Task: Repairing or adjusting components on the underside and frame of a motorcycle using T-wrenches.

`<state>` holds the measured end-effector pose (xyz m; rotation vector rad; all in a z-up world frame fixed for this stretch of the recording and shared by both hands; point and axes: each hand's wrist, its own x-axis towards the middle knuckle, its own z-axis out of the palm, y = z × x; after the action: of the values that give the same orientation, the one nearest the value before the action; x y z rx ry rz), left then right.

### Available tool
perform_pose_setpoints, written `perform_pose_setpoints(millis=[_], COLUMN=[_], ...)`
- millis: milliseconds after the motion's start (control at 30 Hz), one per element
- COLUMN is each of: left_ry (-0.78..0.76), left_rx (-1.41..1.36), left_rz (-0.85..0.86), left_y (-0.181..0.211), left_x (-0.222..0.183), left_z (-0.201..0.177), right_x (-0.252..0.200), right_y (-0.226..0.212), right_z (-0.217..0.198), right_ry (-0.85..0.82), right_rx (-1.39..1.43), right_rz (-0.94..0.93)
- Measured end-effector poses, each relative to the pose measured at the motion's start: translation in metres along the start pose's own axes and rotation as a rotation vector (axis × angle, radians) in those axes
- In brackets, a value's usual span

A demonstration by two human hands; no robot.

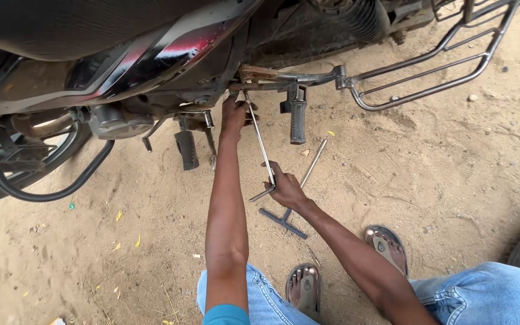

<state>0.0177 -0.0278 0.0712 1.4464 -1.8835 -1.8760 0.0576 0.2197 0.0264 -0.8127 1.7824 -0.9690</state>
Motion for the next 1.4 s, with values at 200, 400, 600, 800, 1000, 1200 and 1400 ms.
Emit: perform_pose_setpoints(millis=[200,400,600,800,1000,1200,1400], left_ry=[-0.147,-0.478,-0.258,-0.025,-0.004,0.124,0.126], left_rx=[-0.021,0.243,0.007,0.186,0.204,0.460,0.502], left_rz=[-0.060,-0.265,0.081,0.179,0.087,0.249,0.123], left_y=[0.014,-0.047,-0.045,-0.023,-0.008,-0.069,-0.064], left_x=[-0.027,0.002,-0.010,-0.033,-0.040,0.005,-0.003], left_z=[0.001,0.015,0.067,0.082,0.082,0.106,0.118], right_x=[-0.024,-0.057,-0.058,-0.066,-0.070,-0.058,-0.049], right_y=[-0.017,0.026,0.073,0.078,0.080,0.077,0.074], right_z=[-0.005,0.037,0.045,0.034,0.029,0.031,0.020], right_ry=[-0.099,-0.164,0.246,0.439,0.435,0.419,0.383], right_rx=[-0.182,0.390,0.784,0.899,0.829,0.835,0.796], right_rz=[0.023,0.042,0.226,0.251,0.320,0.335,0.342])
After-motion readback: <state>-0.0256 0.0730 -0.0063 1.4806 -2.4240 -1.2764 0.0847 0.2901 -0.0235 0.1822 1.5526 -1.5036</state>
